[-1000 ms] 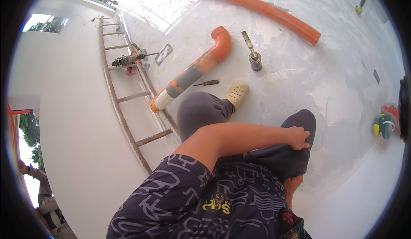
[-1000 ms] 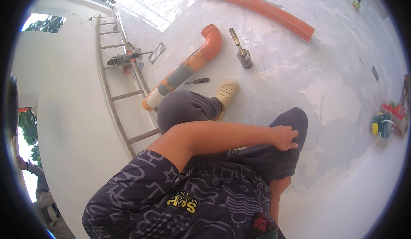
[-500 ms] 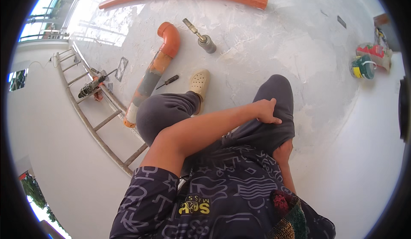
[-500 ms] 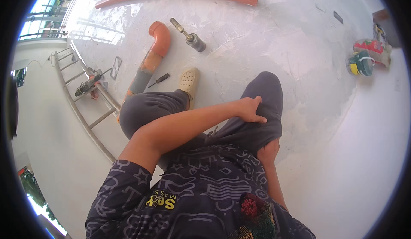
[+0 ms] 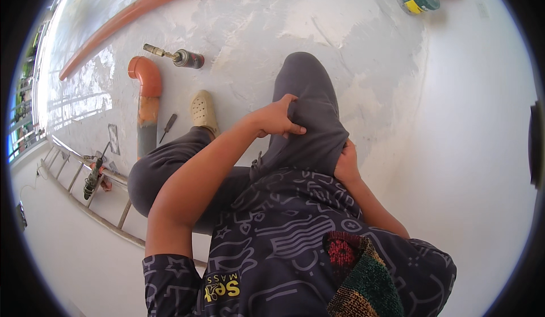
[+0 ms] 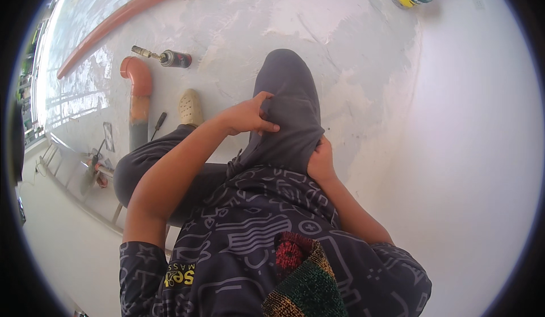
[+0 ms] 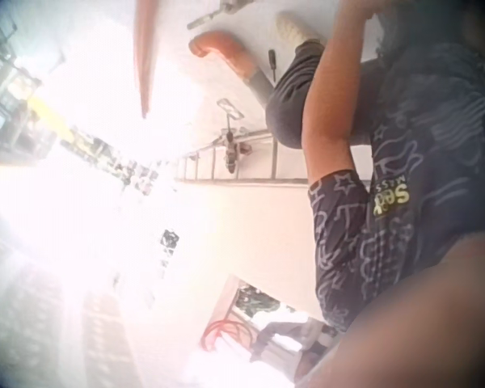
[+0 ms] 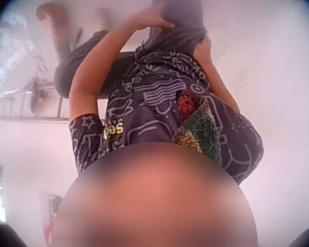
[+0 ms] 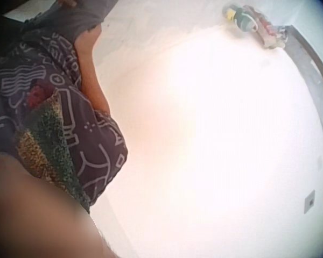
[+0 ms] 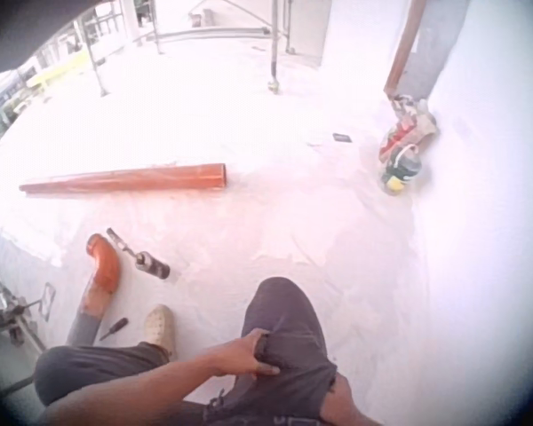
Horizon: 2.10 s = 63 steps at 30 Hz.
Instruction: The person uses a blowtorch to heat a section of an orange pipe. They rotate the pipe to apply heat evenly around the circumference.
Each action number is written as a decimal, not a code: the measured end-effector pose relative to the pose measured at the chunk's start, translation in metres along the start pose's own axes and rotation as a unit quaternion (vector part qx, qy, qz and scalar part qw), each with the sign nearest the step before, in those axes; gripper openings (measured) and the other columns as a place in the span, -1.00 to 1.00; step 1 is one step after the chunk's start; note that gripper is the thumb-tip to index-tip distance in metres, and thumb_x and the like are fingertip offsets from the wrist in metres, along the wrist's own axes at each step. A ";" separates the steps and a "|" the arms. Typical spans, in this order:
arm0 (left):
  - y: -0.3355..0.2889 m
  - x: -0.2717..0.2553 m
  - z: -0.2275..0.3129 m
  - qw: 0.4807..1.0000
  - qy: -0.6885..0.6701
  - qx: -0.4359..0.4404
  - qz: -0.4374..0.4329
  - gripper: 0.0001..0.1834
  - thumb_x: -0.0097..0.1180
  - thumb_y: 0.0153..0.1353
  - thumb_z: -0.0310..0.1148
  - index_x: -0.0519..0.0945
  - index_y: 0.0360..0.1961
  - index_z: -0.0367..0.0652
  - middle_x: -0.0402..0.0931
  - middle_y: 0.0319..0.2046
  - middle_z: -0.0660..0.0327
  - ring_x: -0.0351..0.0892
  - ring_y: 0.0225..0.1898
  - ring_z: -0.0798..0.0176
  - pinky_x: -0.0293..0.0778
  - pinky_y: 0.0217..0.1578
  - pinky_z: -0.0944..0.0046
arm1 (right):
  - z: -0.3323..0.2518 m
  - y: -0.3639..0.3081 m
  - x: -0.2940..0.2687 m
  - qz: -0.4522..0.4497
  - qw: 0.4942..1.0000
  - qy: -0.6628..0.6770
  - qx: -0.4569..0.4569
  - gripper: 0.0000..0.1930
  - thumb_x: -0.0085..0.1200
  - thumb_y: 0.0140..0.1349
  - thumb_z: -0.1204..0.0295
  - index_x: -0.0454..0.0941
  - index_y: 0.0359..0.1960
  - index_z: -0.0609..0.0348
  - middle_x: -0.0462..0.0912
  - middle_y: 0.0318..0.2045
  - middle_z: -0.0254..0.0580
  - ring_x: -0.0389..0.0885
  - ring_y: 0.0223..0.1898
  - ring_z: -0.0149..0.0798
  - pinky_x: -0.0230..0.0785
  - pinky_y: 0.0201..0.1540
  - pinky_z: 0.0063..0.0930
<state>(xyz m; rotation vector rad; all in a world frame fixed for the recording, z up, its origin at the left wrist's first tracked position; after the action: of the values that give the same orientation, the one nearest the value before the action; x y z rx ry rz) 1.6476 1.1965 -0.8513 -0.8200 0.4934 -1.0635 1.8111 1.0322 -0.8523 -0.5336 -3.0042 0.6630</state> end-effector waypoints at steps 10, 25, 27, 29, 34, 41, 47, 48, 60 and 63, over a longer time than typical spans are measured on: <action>-0.004 -0.003 -0.014 0.997 -0.075 -0.009 0.017 0.42 0.56 0.07 0.34 0.07 0.64 -0.38 0.50 0.24 -0.42 0.72 0.10 -0.11 0.69 0.05 0.02 | -0.005 0.000 0.015 0.038 0.995 -0.082 0.043 -0.61 0.14 0.41 0.47 0.59 0.19 0.47 0.77 0.10 0.23 0.74 0.19 0.08 0.50 0.26 -0.24; -0.078 -0.006 -0.048 0.985 0.041 0.075 0.153 0.46 0.59 -0.12 0.46 0.21 0.45 -0.56 0.50 0.27 -0.48 0.54 0.35 -0.38 0.48 0.37 -0.06 | -0.031 -0.029 0.094 0.041 0.923 -0.382 -0.017 -0.81 0.12 0.17 0.54 0.66 -0.36 0.52 0.73 -0.40 0.43 0.79 -0.29 0.33 0.54 -0.22 0.03; -0.074 -0.021 -0.060 0.981 0.048 0.097 0.159 0.43 0.59 -0.10 0.45 0.22 0.43 -0.55 0.51 0.25 -0.47 0.55 0.33 -0.38 0.48 0.36 -0.05 | -0.027 -0.018 0.112 0.016 0.910 -0.408 -0.075 -0.80 0.13 0.25 0.53 0.67 -0.30 0.52 0.75 -0.38 0.41 0.82 -0.30 0.18 0.53 -0.24 -0.02; -0.079 -0.028 -0.068 0.976 0.043 0.106 0.186 0.40 0.59 -0.07 0.42 0.23 0.42 -0.54 0.53 0.23 -0.46 0.57 0.32 -0.37 0.50 0.34 -0.04 | -0.026 -0.025 0.115 0.017 0.942 -0.333 -0.018 -0.77 0.16 0.29 0.50 0.68 -0.22 0.52 0.79 -0.33 0.34 0.83 -0.26 0.08 0.55 -0.19 -0.07; -0.150 0.049 -0.040 0.973 0.032 0.150 0.171 0.28 0.47 0.09 0.45 0.24 0.40 -0.50 0.53 0.20 -0.47 0.55 0.30 -0.40 0.47 0.30 -0.11 | -0.101 -0.122 0.091 0.011 0.980 -0.189 -0.060 -0.59 0.30 0.37 0.34 0.65 0.13 0.40 0.79 0.02 0.14 0.76 0.09 -0.04 0.53 0.20 -0.24; -0.266 0.052 -0.044 0.965 0.210 0.039 0.150 -0.02 0.26 0.21 0.49 0.44 0.11 -0.33 0.60 -0.05 -0.21 0.60 0.06 -0.20 0.52 0.09 -0.13 | -0.141 -0.175 -0.002 -0.308 0.869 -0.388 -0.005 -0.67 0.28 0.17 0.31 0.78 -0.13 0.32 0.83 -0.30 0.01 0.79 -0.27 -0.07 0.59 -0.09 -0.21; -0.335 -0.010 -0.068 0.904 0.386 -0.040 0.179 -0.17 0.12 0.28 0.51 0.67 -0.22 -0.21 0.69 -0.32 0.05 0.67 -0.21 0.00 0.58 -0.13 -0.13 | -0.248 -0.265 -0.030 -0.263 0.867 -0.410 -0.102 -0.72 0.33 0.05 0.30 0.86 -0.31 0.26 0.83 -0.47 -0.03 0.82 -0.39 -0.07 0.61 -0.23 -0.19; -0.342 -0.020 -0.067 0.891 0.410 -0.051 0.187 -0.18 0.10 0.29 0.51 0.71 -0.28 -0.19 0.70 -0.36 0.09 0.68 -0.25 0.03 0.59 -0.17 -0.13 | -0.267 -0.270 -0.023 -0.253 0.879 -0.388 -0.116 -0.71 0.34 0.09 0.28 0.87 -0.27 0.25 0.85 -0.41 0.04 0.83 -0.36 -0.07 0.62 -0.21 -0.18; -0.229 -0.331 -0.212 0.939 -0.006 0.018 0.344 -0.27 -0.04 0.59 0.28 0.72 -0.02 -0.29 0.76 -0.28 0.10 0.71 -0.30 0.22 0.63 -0.28 0.16 | -0.222 0.075 0.278 -0.218 0.958 -0.125 -0.138 -0.65 0.16 0.61 0.27 0.46 0.23 0.21 0.80 -0.28 -0.13 0.76 -0.39 -0.38 0.63 -0.23 -0.42; -0.199 -0.382 -0.265 0.915 -0.125 0.037 0.381 -0.17 -0.01 0.51 0.41 0.71 -0.01 -0.31 0.72 -0.29 0.12 0.69 -0.31 0.25 0.60 -0.30 0.19 | -0.180 0.156 0.392 -0.230 0.943 -0.197 -0.140 -0.67 0.13 0.63 0.21 0.53 0.23 0.13 0.74 -0.30 -0.26 0.65 -0.38 -0.45 0.57 -0.27 -0.46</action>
<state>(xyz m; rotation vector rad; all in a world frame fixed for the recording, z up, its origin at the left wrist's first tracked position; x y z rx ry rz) 1.1864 1.4024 -0.8668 -0.5994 0.4885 -0.2468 1.5088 1.3684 -0.7736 0.3528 -3.4188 0.3386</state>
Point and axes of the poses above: each hand's wrist, its own y-axis towards the middle knuckle, its own x-axis out of the palm, z = x × y, the point moved 7 cm from there along y, towards the middle knuckle
